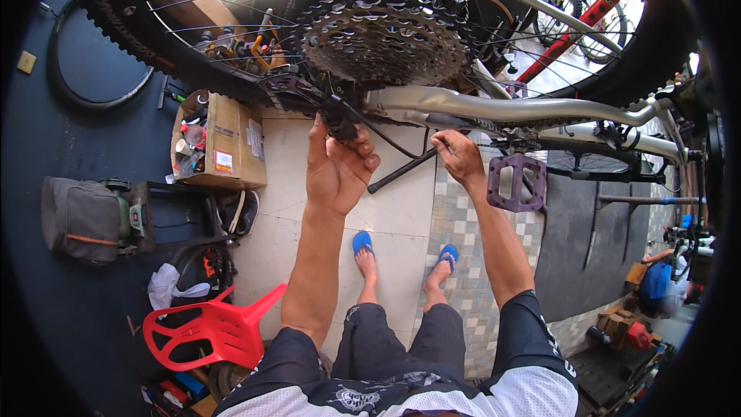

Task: The person removes a bicycle chain from the rear derailleur and cassette, then uses a chain tool to break the chain. They route the chain through the derailleur and around the cassette, then use the chain tool to reconnect the chain links.

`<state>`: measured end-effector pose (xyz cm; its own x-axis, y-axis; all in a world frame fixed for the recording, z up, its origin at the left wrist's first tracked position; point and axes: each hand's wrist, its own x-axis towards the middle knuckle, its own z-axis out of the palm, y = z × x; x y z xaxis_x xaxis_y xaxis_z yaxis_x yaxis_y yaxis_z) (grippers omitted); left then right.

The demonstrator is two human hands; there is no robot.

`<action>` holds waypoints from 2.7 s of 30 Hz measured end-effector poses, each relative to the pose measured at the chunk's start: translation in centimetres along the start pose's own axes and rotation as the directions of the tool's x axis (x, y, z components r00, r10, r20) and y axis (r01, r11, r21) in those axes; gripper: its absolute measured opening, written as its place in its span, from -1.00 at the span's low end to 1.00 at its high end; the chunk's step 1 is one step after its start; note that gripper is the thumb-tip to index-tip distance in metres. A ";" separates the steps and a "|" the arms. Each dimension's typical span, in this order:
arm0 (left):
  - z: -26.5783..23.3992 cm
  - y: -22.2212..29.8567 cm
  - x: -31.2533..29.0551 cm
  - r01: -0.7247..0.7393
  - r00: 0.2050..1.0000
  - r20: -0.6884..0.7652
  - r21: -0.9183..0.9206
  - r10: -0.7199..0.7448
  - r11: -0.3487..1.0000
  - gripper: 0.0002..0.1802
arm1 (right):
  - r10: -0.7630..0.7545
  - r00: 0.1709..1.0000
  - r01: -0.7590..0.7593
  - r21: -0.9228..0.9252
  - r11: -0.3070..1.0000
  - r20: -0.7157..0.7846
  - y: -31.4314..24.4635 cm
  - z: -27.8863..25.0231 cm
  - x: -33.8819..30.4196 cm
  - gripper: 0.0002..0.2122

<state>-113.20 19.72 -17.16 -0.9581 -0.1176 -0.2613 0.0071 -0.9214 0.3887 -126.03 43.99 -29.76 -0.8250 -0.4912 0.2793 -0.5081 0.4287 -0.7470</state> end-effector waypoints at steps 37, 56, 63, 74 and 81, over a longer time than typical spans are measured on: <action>-19.8 -8.9 3.0 0.100 0.803 -0.216 0.968 0.556 0.232 -0.17 | 0.149 0.943 -0.021 -0.393 0.919 0.297 7.0 4.7 -2.5 -0.83; -9.8 -17.2 9.3 -0.124 0.975 -0.049 0.694 0.219 0.709 -0.80 | 0.107 0.994 -0.108 0.084 0.991 0.020 2.6 0.8 0.6 -0.81; -8.2 -18.6 10.4 -0.195 0.968 0.003 0.635 0.250 0.748 -0.84 | 0.063 0.998 -0.066 0.298 0.952 0.017 2.1 -1.2 1.0 -0.82; -7.4 -19.0 10.2 -0.151 0.977 -0.026 0.608 0.210 0.779 -0.74 | 0.079 0.996 -0.070 0.201 0.977 -0.037 1.8 -1.6 0.7 -0.84; -6.3 -19.4 9.1 -0.094 0.993 -0.019 0.501 0.120 0.860 -0.68 | 0.026 0.999 -0.018 0.177 0.984 -0.046 1.9 -1.8 0.6 -0.82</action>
<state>-120.29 34.19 -32.64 -0.9446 -0.2343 -0.2299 -0.0474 -0.5958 0.8018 -127.90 45.90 -29.97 -0.8486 -0.4446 0.2869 -0.4417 0.2966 -0.8467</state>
